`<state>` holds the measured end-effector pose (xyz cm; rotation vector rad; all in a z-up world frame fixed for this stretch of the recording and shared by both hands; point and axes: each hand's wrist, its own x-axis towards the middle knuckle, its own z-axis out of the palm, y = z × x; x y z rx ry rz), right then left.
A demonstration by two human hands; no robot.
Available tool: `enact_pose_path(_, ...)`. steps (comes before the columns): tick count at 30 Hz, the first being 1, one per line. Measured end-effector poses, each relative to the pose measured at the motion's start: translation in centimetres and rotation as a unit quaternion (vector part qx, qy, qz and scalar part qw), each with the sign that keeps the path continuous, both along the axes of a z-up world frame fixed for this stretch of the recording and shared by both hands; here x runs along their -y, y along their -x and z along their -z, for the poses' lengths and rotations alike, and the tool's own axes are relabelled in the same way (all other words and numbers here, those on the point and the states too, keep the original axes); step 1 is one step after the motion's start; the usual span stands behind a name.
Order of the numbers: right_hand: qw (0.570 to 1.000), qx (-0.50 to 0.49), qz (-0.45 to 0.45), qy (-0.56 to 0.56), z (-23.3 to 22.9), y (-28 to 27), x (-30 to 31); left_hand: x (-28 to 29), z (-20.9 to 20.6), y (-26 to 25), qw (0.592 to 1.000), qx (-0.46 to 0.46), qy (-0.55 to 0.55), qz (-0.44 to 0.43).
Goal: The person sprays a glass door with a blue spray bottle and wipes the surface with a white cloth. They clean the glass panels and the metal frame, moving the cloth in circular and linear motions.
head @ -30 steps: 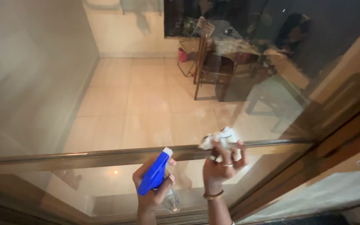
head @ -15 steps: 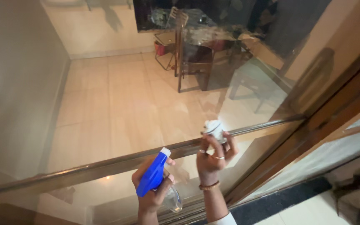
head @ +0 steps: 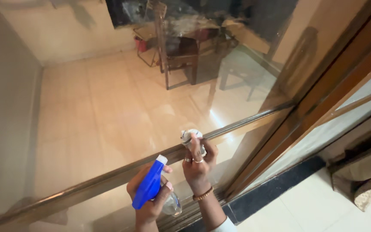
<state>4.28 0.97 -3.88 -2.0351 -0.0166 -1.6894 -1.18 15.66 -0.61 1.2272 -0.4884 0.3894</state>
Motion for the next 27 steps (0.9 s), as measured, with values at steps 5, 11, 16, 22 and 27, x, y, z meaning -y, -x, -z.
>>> enact_pose_path(5,0.999,0.023,0.033,-0.02,-1.0,-1.1,5.7,3.0,-0.7,-0.4,1.0,-0.002,0.006,0.007)
enact_pose_path(11,0.979,0.07,0.002,-0.194,-2.4,-3.8,13.8,7.4,-0.9,-1.0,0.997,0.059,-0.042,-0.032)
enact_pose_path(16,0.996,0.068,-0.021,-0.057,-2.7,-3.0,14.4,11.9,-1.5,-1.6,0.992,0.086,-0.074,-0.052)
enact_pose_path(22,0.971,0.176,-0.098,-0.132,-1.6,-6.2,19.5,16.5,-1.7,-2.1,1.0,0.009,-0.013,-0.005)
enact_pose_path(27,0.966,0.109,0.039,-0.23,-1.8,-6.8,26.6,19.5,-1.8,-2.7,0.997,0.042,-0.049,-0.04)
